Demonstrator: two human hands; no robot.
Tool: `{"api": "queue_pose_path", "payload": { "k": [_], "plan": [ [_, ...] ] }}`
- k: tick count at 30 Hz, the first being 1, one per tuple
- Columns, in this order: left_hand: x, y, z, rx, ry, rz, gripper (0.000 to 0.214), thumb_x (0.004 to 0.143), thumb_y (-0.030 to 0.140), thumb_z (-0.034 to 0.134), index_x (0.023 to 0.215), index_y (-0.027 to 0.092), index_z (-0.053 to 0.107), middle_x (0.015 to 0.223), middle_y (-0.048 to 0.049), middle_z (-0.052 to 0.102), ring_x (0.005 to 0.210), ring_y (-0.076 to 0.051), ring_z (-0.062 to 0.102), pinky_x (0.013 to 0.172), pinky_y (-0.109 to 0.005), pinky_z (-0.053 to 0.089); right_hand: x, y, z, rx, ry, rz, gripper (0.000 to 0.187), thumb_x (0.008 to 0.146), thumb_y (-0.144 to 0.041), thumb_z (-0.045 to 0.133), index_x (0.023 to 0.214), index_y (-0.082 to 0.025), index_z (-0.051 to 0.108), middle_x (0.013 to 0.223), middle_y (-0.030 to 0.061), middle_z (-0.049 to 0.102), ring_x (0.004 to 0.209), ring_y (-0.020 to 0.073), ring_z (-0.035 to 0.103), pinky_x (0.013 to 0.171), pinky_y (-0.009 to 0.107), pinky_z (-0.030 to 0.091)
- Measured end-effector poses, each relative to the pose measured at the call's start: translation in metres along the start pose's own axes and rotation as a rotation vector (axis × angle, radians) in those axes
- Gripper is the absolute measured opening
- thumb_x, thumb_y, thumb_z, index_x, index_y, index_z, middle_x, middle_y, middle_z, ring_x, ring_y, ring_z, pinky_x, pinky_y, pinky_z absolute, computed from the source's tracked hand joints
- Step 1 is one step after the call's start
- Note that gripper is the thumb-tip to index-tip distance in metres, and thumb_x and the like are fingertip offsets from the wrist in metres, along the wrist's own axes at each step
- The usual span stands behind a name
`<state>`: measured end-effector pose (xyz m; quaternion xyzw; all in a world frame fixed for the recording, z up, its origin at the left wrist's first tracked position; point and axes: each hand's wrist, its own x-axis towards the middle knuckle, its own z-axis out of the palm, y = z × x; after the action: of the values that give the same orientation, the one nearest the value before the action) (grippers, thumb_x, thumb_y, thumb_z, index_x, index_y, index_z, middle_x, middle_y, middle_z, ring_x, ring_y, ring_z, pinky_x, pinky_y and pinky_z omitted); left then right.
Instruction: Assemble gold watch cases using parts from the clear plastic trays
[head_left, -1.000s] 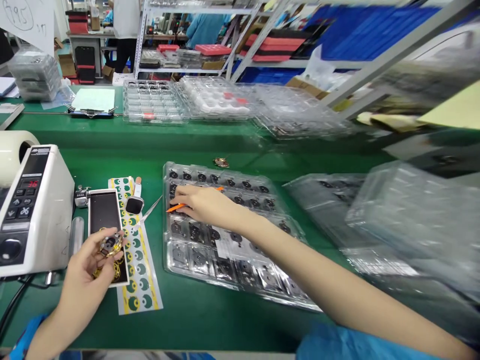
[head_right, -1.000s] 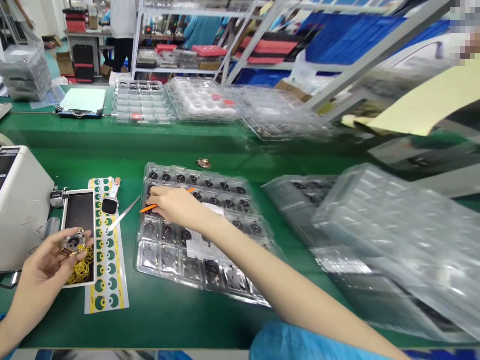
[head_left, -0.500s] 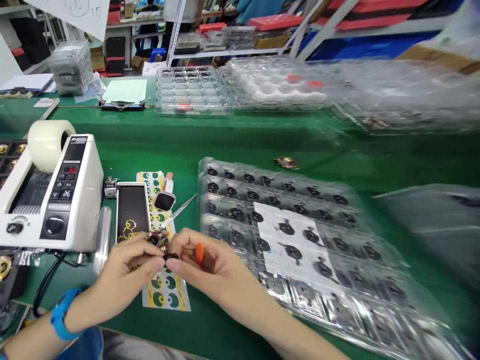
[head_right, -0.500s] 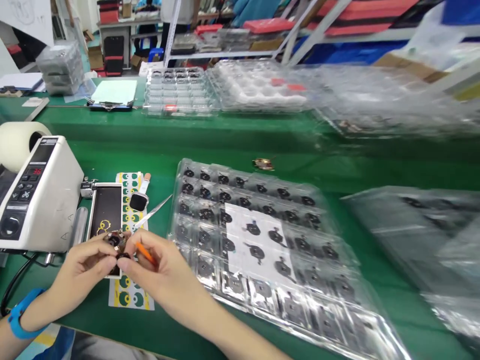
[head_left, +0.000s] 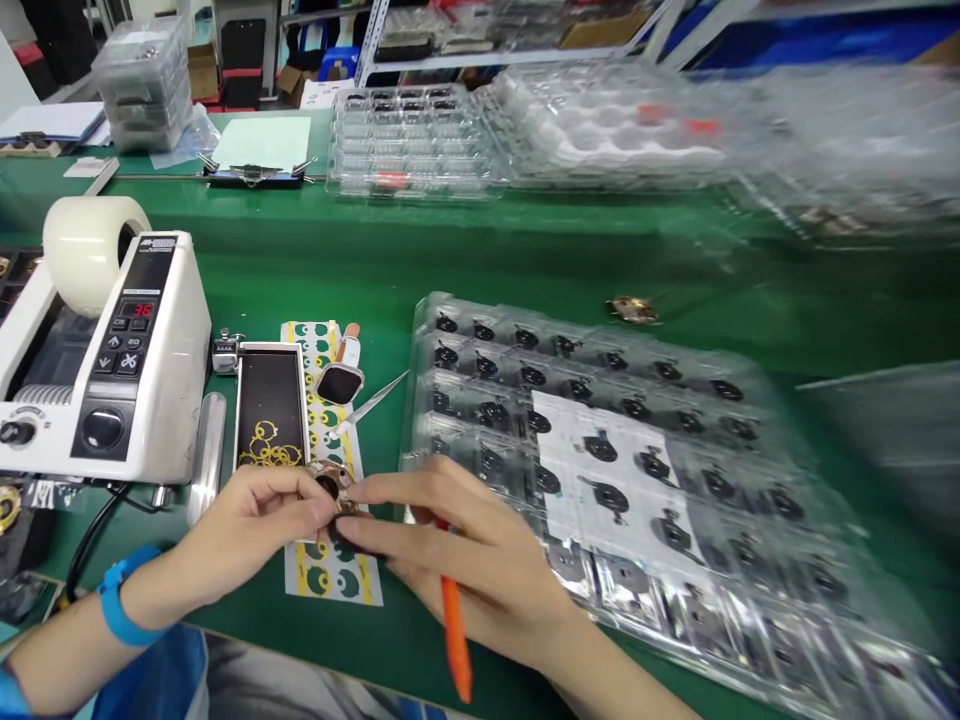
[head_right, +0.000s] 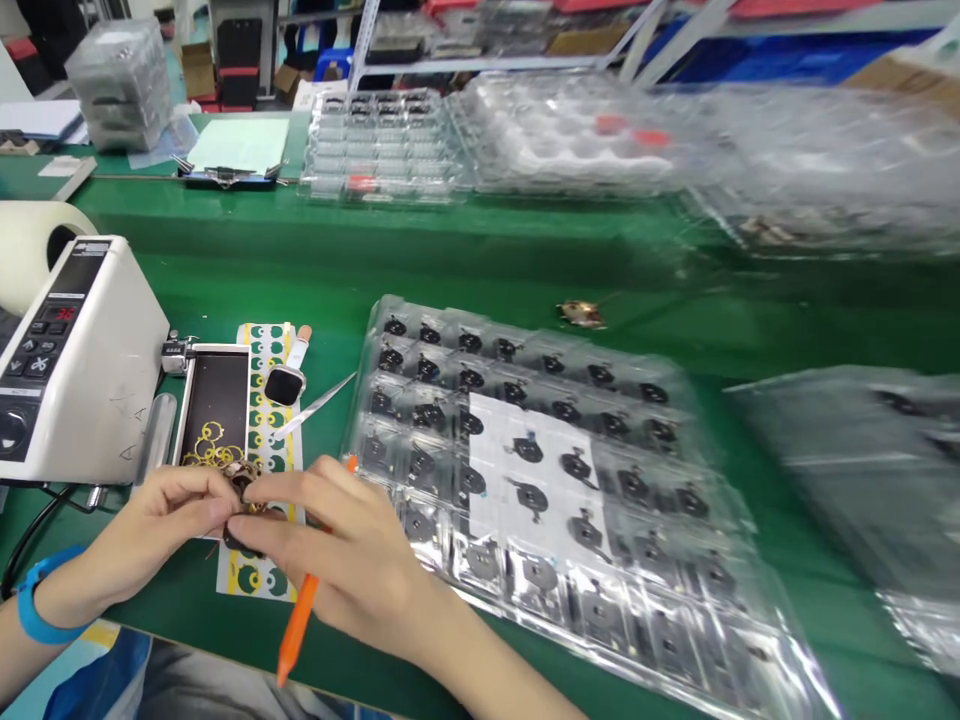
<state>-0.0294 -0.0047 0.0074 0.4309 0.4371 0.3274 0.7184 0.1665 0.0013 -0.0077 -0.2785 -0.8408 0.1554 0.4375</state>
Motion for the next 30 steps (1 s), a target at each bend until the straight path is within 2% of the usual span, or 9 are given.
{"api": "queue_pose_path", "payload": {
  "k": [2,4,6,9,12,15,17,23,30],
  "plan": [
    [-0.001,-0.001,0.0,-0.084,0.006,0.009,0.013,0.083,0.03,0.067,0.091,0.022,0.075,0.091,-0.0032,0.072,0.081,-0.017,0.068,0.078,-0.03,0.057,-0.001,-0.005,-0.003,0.01,0.043,0.102,0.029,0.09,-0.008,0.051,0.103,-0.028,0.068,0.092,0.0049,0.07,0.071,0.0168,0.062,0.056,0.03,0.047],
    [-0.001,-0.004,0.001,-0.149,0.006,0.055,0.03,0.086,0.024,0.064,0.116,0.03,0.069,0.113,-0.0028,0.07,0.099,-0.02,0.069,0.091,-0.036,0.057,0.0,-0.009,-0.005,0.041,0.096,0.278,0.026,0.09,-0.011,0.054,0.1,-0.029,0.07,0.094,0.0062,0.068,0.077,0.0191,0.064,0.059,0.032,0.051],
    [-0.002,-0.007,0.001,-0.159,-0.015,0.113,0.043,0.09,0.019,0.058,0.129,0.037,0.059,0.124,-0.0008,0.066,0.113,-0.021,0.064,0.099,-0.038,0.054,0.002,-0.01,-0.006,0.113,0.13,0.456,0.018,0.09,-0.016,0.058,0.092,-0.028,0.072,0.096,0.0068,0.067,0.077,0.0193,0.065,0.058,0.031,0.052],
    [-0.005,-0.012,0.003,-0.101,-0.028,0.17,0.049,0.094,0.016,0.052,0.136,0.041,0.051,0.128,0.0009,0.063,0.119,-0.019,0.059,0.103,-0.035,0.05,0.005,-0.008,-0.002,0.256,0.118,0.63,0.012,0.086,-0.023,0.065,0.077,-0.025,0.072,0.095,0.0058,0.067,0.077,0.018,0.065,0.054,0.027,0.05],
    [-0.006,-0.015,0.004,0.037,-0.007,0.172,0.046,0.095,0.017,0.05,0.136,0.037,0.051,0.11,-0.0009,0.068,0.11,-0.017,0.063,0.102,-0.033,0.052,0.006,-0.006,0.004,0.363,0.137,0.734,0.014,0.082,-0.025,0.068,0.068,-0.023,0.07,0.091,0.0051,0.066,0.076,0.0169,0.064,0.053,0.024,0.048],
    [-0.007,-0.017,0.004,0.158,0.002,0.161,0.044,0.096,0.019,0.049,0.137,0.034,0.05,0.084,-0.0002,0.065,0.102,-0.018,0.065,0.098,-0.033,0.054,0.008,-0.007,0.007,0.426,0.167,0.767,0.013,0.079,-0.025,0.07,0.067,-0.022,0.069,0.087,0.0046,0.065,0.078,0.0167,0.064,0.063,0.026,0.052],
    [-0.006,-0.018,0.004,0.198,0.001,0.174,0.044,0.096,0.02,0.049,0.138,0.035,0.05,0.076,0.0006,0.061,0.104,-0.019,0.064,0.099,-0.034,0.053,0.009,-0.008,0.007,0.441,0.162,0.771,0.012,0.079,-0.024,0.07,0.068,-0.022,0.069,0.085,0.0042,0.065,0.078,0.0165,0.064,0.067,0.028,0.053],
    [-0.007,-0.021,0.003,0.261,-0.003,0.195,0.044,0.096,0.023,0.048,0.14,0.031,0.048,0.075,-0.001,0.059,0.101,-0.022,0.064,0.095,-0.036,0.055,0.011,-0.011,0.006,0.407,0.138,0.758,0.013,0.08,-0.022,0.067,0.067,-0.021,0.068,0.082,0.0033,0.065,0.075,0.0155,0.063,0.065,0.027,0.053],
    [-0.007,-0.025,0.003,0.244,-0.018,0.225,0.045,0.097,0.022,0.047,0.141,0.027,0.046,0.067,0.0015,0.054,0.076,-0.017,0.062,0.092,-0.037,0.054,0.01,-0.014,0.01,0.293,0.173,0.738,0.013,0.08,-0.018,0.067,0.067,-0.022,0.068,0.08,0.0016,0.065,0.071,0.0141,0.062,0.066,0.027,0.053]
  ]
}}
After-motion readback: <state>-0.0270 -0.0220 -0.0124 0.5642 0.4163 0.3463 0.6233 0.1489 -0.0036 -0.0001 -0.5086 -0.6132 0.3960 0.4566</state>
